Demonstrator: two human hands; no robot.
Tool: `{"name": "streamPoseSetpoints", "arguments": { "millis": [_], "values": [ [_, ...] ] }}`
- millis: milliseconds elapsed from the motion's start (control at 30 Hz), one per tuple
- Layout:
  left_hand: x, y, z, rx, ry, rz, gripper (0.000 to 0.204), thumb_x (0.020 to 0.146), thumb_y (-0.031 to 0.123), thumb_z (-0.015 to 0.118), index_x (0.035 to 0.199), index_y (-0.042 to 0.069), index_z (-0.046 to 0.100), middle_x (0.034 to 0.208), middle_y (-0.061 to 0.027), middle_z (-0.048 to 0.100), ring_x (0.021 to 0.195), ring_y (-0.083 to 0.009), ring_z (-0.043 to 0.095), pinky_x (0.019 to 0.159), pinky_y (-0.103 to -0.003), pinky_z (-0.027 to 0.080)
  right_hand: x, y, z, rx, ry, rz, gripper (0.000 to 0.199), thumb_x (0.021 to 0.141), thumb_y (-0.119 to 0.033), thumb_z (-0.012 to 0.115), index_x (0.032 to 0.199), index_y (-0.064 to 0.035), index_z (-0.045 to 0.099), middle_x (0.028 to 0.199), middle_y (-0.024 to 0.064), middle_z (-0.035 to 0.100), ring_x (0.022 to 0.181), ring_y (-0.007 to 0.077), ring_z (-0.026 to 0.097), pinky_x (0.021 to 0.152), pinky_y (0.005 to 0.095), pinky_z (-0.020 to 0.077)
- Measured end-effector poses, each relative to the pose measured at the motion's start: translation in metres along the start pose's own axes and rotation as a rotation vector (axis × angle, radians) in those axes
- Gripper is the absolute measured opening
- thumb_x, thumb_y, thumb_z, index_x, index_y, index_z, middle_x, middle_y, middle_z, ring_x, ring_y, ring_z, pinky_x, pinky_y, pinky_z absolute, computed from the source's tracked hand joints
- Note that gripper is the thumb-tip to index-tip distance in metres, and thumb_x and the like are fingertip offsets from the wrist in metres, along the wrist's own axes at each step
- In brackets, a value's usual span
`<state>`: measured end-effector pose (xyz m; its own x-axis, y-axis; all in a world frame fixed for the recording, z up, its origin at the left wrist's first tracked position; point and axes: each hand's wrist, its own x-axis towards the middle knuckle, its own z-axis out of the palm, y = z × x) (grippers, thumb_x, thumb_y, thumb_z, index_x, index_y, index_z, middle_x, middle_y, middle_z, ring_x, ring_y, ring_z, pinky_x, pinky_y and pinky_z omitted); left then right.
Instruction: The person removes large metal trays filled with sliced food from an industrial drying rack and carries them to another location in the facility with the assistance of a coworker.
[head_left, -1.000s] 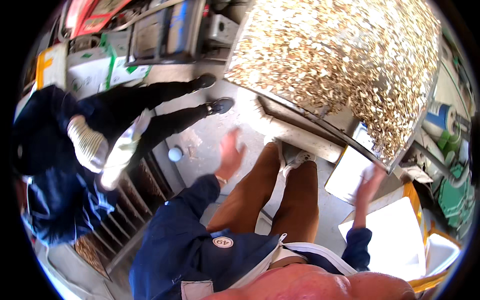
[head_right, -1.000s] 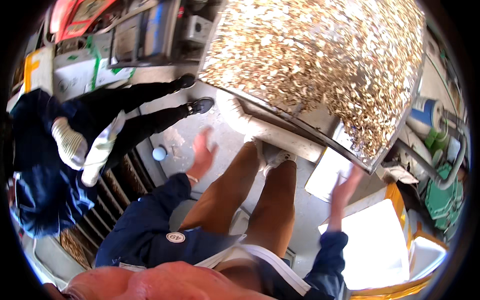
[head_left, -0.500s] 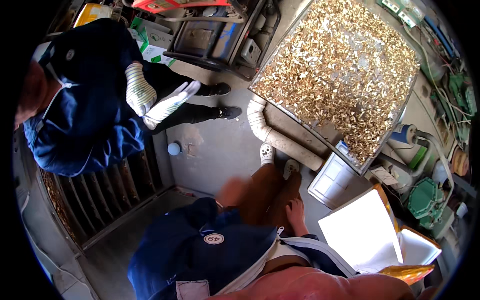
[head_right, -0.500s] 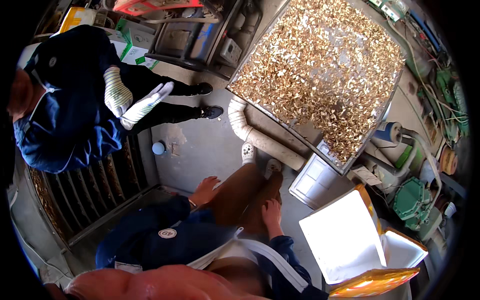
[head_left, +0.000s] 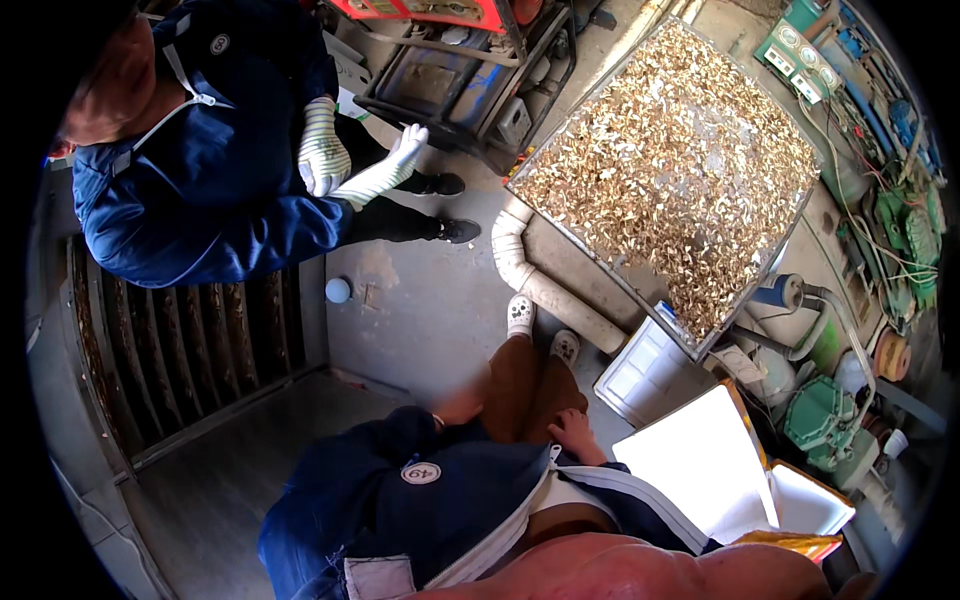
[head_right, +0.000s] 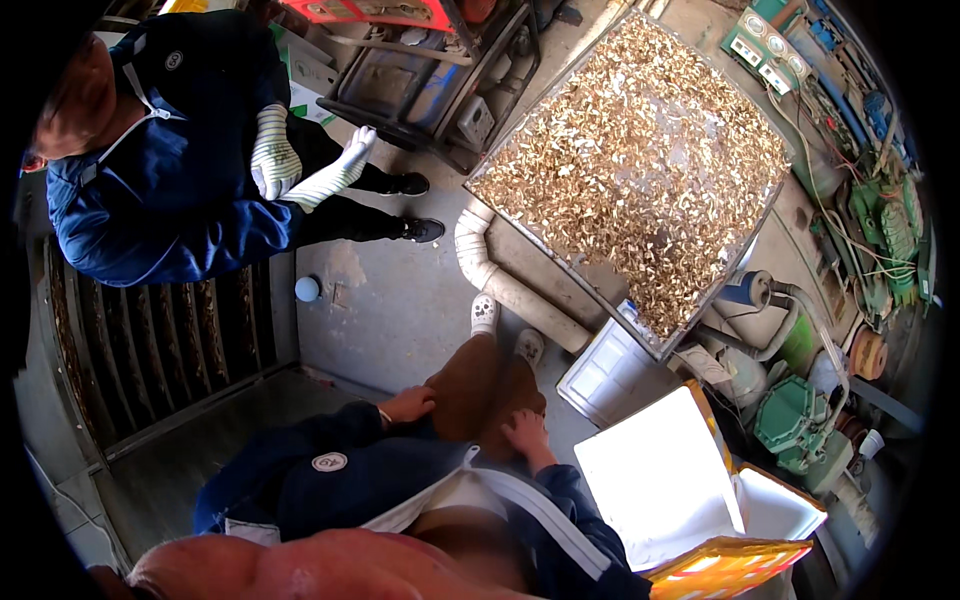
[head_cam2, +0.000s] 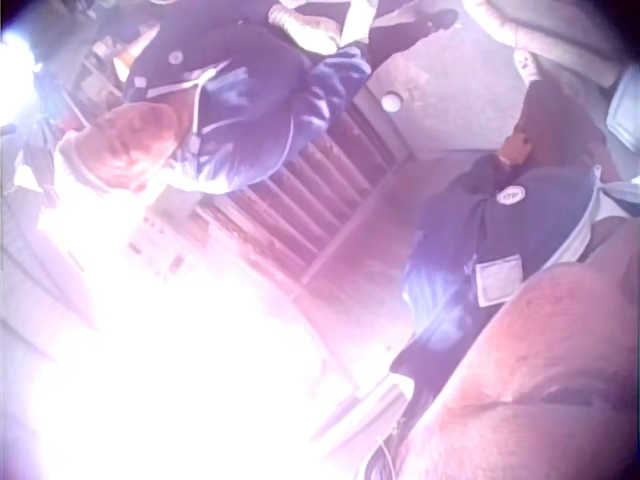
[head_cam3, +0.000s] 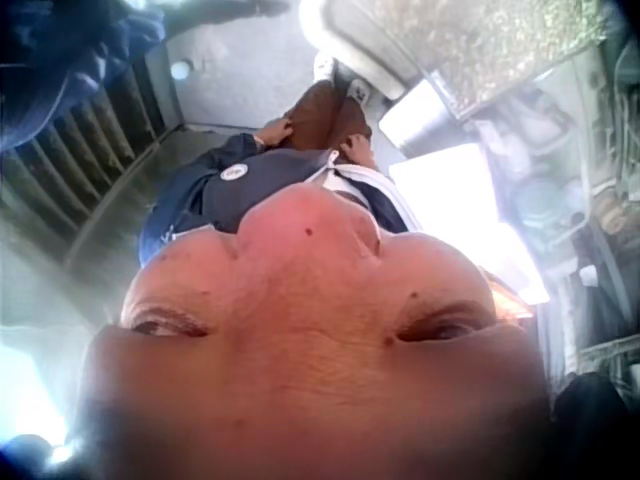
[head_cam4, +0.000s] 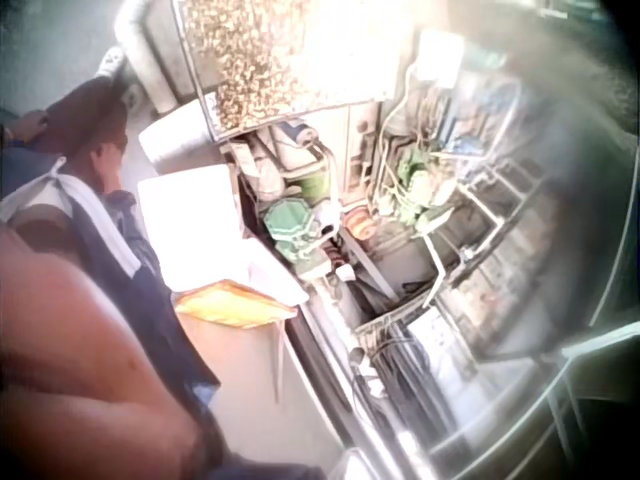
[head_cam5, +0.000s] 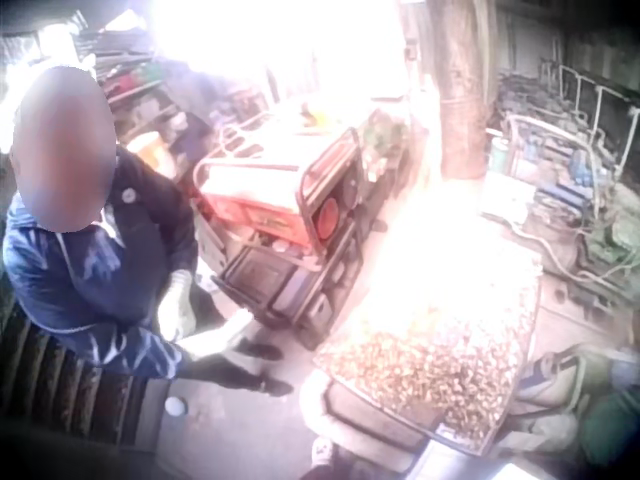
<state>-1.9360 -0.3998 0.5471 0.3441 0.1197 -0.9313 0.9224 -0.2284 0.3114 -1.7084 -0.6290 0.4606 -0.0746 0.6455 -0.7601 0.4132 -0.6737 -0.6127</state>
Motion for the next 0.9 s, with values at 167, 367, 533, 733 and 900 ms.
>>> {"name": "streamPoseSetpoints", "arguments": {
  "millis": [167,367,533,733,900],
  "values": [
    [0.040,0.076,-0.139,-0.724,-0.122,0.287,0.048,0.091,0.038,0.048,0.130,0.011,0.043,0.129,-0.0080,0.048,0.121,-0.0211,0.042,0.099,-0.036,0.033,0.088,-0.052,-0.176,0.779,-0.164,-0.085,0.062,0.082,-0.052,0.041,0.131,-0.0154,0.035,0.138,0.0103,0.031,0.126,0.0351,0.033,0.099,0.0524,0.0297],
    [0.021,0.255,-0.409,-1.381,0.130,1.135,0.047,0.091,0.042,0.045,0.122,0.007,0.048,0.126,-0.0137,0.050,0.117,-0.0318,0.046,0.099,-0.049,0.036,0.134,-0.221,-0.424,1.876,-0.110,-0.992,0.080,0.085,-0.069,0.018,0.144,-0.0168,0.004,0.150,0.0089,0.009,0.131,0.0414,0.023,0.094,0.0734,0.0233],
    [-0.048,0.326,-0.419,-1.447,0.323,1.102,0.056,0.092,0.044,0.040,0.133,0.006,0.036,0.143,-0.0164,0.029,0.134,-0.0346,0.024,0.110,-0.051,0.018,0.092,-0.218,-0.526,1.817,-0.025,-1.404,0.080,0.083,-0.072,0.015,0.142,-0.0184,0.019,0.150,0.0090,0.012,0.134,0.0419,0.013,0.096,0.0746,0.0152],
    [-0.034,0.284,-0.309,-1.198,-0.059,0.772,0.058,0.091,0.042,0.046,0.137,0.009,0.034,0.138,-0.0125,0.039,0.123,-0.0296,0.043,0.098,-0.045,0.038,0.001,-0.113,-0.496,1.754,0.441,-0.906,0.078,0.084,-0.070,0.014,0.144,-0.0202,0.012,0.149,0.0085,0.017,0.133,0.0387,0.022,0.098,0.0708,0.0187],
    [0.000,0.185,-0.190,-1.379,-0.304,0.280,0.057,0.093,0.043,0.039,0.140,0.012,0.028,0.139,-0.0092,0.039,0.125,-0.0272,0.040,0.099,-0.046,0.035,-0.008,-0.003,-0.334,1.847,0.275,-0.360,0.079,0.085,-0.069,0.021,0.145,-0.0203,0.006,0.150,0.0084,0.014,0.131,0.0370,0.027,0.096,0.0662,0.0271]
  ]
}}
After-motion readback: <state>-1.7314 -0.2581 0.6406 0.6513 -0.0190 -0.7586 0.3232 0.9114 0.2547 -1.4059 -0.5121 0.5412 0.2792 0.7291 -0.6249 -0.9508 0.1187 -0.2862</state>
